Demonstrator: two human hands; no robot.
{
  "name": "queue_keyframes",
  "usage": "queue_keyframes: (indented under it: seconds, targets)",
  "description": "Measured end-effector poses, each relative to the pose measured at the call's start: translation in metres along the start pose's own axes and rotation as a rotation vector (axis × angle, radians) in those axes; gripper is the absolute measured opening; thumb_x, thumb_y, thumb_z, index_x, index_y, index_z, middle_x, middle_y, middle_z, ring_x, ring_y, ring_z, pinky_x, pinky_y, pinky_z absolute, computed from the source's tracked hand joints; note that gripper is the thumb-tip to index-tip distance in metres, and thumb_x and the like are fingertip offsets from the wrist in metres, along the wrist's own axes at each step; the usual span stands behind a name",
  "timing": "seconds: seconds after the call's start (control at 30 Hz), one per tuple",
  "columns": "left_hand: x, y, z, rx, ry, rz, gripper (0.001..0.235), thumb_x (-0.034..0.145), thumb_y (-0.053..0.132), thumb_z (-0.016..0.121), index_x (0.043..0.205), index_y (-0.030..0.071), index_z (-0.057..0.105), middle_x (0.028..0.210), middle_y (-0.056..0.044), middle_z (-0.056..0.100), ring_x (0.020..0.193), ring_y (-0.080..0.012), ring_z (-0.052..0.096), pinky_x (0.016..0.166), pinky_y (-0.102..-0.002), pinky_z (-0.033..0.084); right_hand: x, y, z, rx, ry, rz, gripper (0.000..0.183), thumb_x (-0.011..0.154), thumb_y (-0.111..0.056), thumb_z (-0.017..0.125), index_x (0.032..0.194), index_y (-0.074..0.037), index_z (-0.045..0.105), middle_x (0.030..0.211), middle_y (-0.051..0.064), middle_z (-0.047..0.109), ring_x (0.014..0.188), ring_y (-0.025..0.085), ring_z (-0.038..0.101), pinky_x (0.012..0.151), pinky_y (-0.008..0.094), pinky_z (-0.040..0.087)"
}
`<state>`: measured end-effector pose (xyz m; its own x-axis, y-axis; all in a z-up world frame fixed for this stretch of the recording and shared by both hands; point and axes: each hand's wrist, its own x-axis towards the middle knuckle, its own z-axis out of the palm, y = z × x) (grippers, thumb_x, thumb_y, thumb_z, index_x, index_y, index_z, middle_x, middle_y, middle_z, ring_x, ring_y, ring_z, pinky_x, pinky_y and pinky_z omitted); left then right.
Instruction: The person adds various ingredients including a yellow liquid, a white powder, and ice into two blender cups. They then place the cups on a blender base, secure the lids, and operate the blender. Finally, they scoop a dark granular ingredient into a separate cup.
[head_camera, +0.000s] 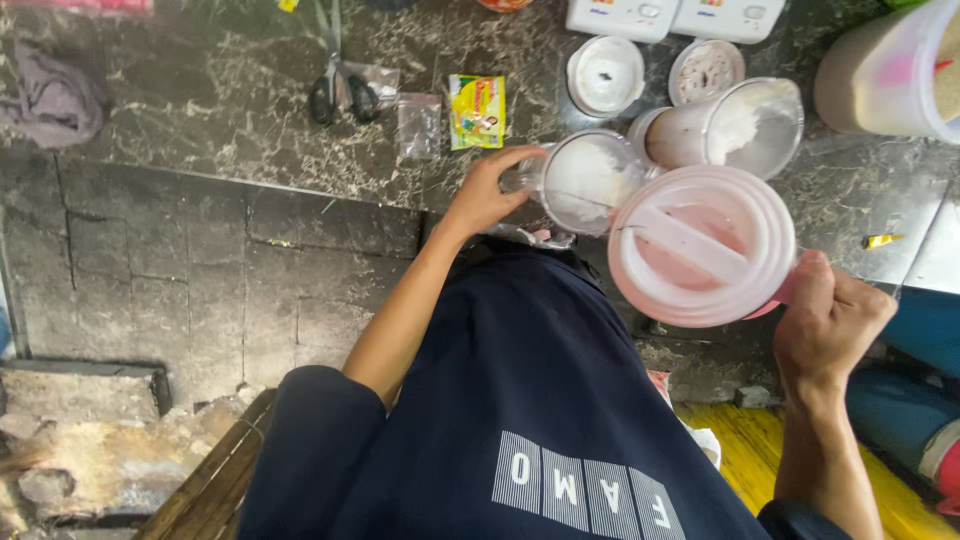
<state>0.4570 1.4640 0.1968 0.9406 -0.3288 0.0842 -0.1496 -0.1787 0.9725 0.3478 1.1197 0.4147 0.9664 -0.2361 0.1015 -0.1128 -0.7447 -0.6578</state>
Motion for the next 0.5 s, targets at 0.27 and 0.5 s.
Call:
queue_keyframes:
  seconds: [0.27,0.5]
  targets:
    - [-0.06,-0.051,-0.003,-0.261,0.249,-0.15,0.043,0.091,0.0,0.071,0.133,0.006,0.063,0.125,-0.009,0.073,0.117,-0.0178,0.07,0.102,-0.033,0.055,-0.009,0.028,-0.008,0.072,0.036,0.06,0.039,0.111,-0.003,0.054,0.075,0.009,0.065,0.062,0.002,0.052,0.055,0.006,0.04,0.053,0.025,0.026]
    - [-0.107,-0.106,0.012,-0.394,0.411,-0.406,0.025,0.095,0.002,0.068,0.12,0.005,0.069,0.108,-0.004,0.076,0.098,-0.0105,0.071,0.086,-0.027,0.056,-0.002,0.057,-0.02,0.161,0.037,0.059,0.037,0.105,0.001,0.051,0.069,0.006,0.059,0.063,0.005,0.052,0.054,0.008,0.041,0.055,0.025,0.027]
